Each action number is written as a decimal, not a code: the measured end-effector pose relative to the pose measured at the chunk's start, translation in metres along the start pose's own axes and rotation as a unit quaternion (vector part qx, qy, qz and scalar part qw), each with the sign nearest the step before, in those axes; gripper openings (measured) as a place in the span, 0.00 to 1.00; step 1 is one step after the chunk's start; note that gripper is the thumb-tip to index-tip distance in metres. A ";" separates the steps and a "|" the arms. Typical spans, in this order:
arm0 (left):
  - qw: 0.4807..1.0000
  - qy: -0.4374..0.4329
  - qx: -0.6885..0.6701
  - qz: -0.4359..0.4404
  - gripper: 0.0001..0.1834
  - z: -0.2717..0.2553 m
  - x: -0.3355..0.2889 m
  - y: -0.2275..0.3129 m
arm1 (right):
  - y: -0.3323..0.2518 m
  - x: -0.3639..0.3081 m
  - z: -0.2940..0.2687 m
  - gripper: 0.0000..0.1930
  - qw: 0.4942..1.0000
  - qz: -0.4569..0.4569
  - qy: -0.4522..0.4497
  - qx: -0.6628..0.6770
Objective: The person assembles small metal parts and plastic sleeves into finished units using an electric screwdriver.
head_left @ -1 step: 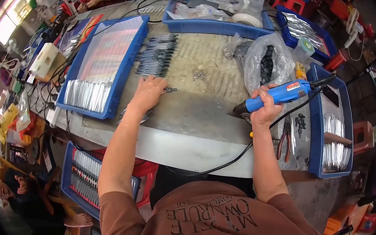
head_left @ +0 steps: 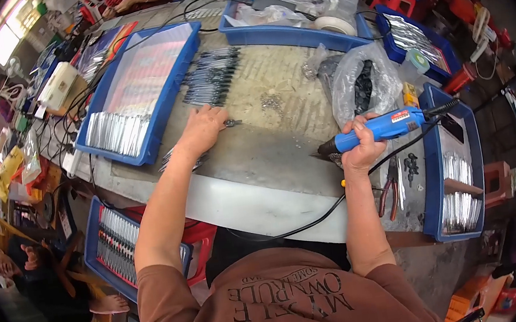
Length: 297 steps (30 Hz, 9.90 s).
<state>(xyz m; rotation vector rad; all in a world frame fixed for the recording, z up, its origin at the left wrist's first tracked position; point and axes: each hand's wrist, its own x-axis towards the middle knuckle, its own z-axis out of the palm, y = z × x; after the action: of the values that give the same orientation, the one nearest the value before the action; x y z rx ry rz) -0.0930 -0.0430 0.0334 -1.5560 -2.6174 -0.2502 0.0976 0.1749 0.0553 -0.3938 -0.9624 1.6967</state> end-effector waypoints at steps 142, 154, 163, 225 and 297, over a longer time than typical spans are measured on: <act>0.978 0.134 -0.159 0.022 0.05 0.049 -0.006 0.134 | -0.008 -0.019 0.017 0.19 0.990 -0.002 -0.137 -0.042; 0.973 0.143 -0.182 0.018 0.02 0.048 -0.005 0.136 | -0.009 -0.019 0.016 0.18 0.993 0.000 -0.109 -0.054; 0.968 0.154 -0.197 0.017 0.03 0.050 -0.006 0.134 | -0.006 -0.017 0.013 0.19 0.995 0.005 -0.092 -0.044; 0.967 0.134 -0.206 -0.060 0.03 0.047 0.002 0.135 | 0.025 -0.006 0.040 0.17 0.968 -0.038 -0.189 -0.162; 0.791 0.220 -0.278 -0.499 0.11 0.005 -0.382 0.047 | 0.019 0.063 -0.076 0.11 0.995 0.016 -0.085 0.055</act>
<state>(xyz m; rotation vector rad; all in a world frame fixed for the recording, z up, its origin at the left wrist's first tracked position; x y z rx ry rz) 0.1309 -0.3505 -0.0266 0.0951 -2.7527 -1.3362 0.1147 0.2610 0.0066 -0.1944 -0.9836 1.8266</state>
